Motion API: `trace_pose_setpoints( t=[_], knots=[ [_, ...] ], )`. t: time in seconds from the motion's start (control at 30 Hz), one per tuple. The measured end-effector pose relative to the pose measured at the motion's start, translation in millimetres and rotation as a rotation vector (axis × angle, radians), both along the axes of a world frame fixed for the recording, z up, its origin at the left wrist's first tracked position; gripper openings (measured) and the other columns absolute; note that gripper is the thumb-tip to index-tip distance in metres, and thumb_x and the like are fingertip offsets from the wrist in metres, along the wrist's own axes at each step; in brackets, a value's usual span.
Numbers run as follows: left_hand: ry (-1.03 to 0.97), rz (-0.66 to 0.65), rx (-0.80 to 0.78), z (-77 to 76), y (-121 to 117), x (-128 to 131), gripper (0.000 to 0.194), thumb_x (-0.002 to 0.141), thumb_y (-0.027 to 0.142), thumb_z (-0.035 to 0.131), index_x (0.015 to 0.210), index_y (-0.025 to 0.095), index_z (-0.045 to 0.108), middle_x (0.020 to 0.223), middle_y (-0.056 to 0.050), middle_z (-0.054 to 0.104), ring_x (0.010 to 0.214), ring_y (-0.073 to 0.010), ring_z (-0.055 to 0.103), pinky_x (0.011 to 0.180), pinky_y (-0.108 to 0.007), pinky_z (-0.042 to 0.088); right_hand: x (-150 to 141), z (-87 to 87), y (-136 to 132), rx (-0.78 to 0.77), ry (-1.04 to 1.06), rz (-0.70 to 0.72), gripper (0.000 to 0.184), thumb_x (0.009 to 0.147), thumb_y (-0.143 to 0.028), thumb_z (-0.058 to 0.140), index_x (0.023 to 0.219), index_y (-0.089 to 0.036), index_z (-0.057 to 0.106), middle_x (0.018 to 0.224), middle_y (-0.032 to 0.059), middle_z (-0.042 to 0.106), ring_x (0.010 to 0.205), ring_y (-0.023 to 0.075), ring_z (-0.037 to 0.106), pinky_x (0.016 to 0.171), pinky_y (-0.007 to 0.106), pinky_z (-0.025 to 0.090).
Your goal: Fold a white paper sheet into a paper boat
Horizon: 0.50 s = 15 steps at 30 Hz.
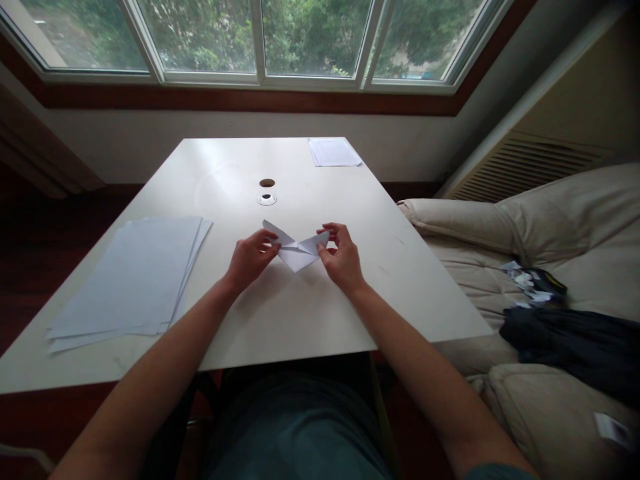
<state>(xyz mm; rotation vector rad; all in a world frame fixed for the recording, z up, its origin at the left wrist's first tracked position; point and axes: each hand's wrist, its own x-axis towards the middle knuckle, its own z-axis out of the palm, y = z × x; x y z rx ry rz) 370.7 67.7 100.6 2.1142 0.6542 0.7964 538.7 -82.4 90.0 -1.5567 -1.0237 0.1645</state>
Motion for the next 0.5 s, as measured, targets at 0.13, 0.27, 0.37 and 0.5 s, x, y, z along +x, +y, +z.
trace_pose_setpoints(
  t=[0.13,0.27,0.37,0.5],
  knots=[
    [-0.004,-0.004,-0.096,-5.6,3.2,1.2,0.026,0.083,0.036,0.066,0.104,0.021,0.059,0.084,-0.004,0.074,0.071,-0.0191,0.073,0.063,-0.029,0.057,2.5,-2.3,1.0,0.013,0.027,-0.029,0.035,0.085,-0.029,0.06,0.119,-0.026,0.05,0.115,0.0097,0.065,0.099,0.023,0.064,0.066,0.031,0.057],
    [-0.006,0.029,-0.086,-4.8,2.2,1.5,0.027,0.083,0.037,0.066,0.102,0.022,0.054,0.09,-0.005,0.073,0.074,-0.019,0.073,0.06,-0.026,0.055,1.6,-0.7,0.5,0.016,-0.005,-0.028,0.034,0.085,-0.028,0.059,0.118,-0.026,0.051,0.115,0.0092,0.066,0.101,0.0234,0.063,0.068,0.033,0.058],
    [-0.035,0.075,-0.082,-1.5,-0.5,1.5,0.035,0.083,0.037,0.066,0.11,0.023,0.049,0.091,-0.004,0.072,0.071,-0.0177,0.072,0.058,-0.025,0.054,-0.4,1.6,-0.4,0.019,-0.036,-0.022,0.033,0.086,-0.027,0.059,0.118,-0.026,0.051,0.115,0.0086,0.067,0.102,0.0232,0.063,0.07,0.033,0.058],
    [-0.069,0.084,-0.121,2.1,-1.7,0.9,0.046,0.084,0.038,0.065,0.122,0.023,0.045,0.081,-0.001,0.071,0.062,-0.0157,0.069,0.056,-0.024,0.052,-3.0,4.2,-1.6,0.03,-0.066,0.006,0.031,0.086,-0.025,0.057,0.117,-0.026,0.052,0.114,0.0076,0.069,0.103,0.0223,0.064,0.07,0.032,0.058]
  ],
)
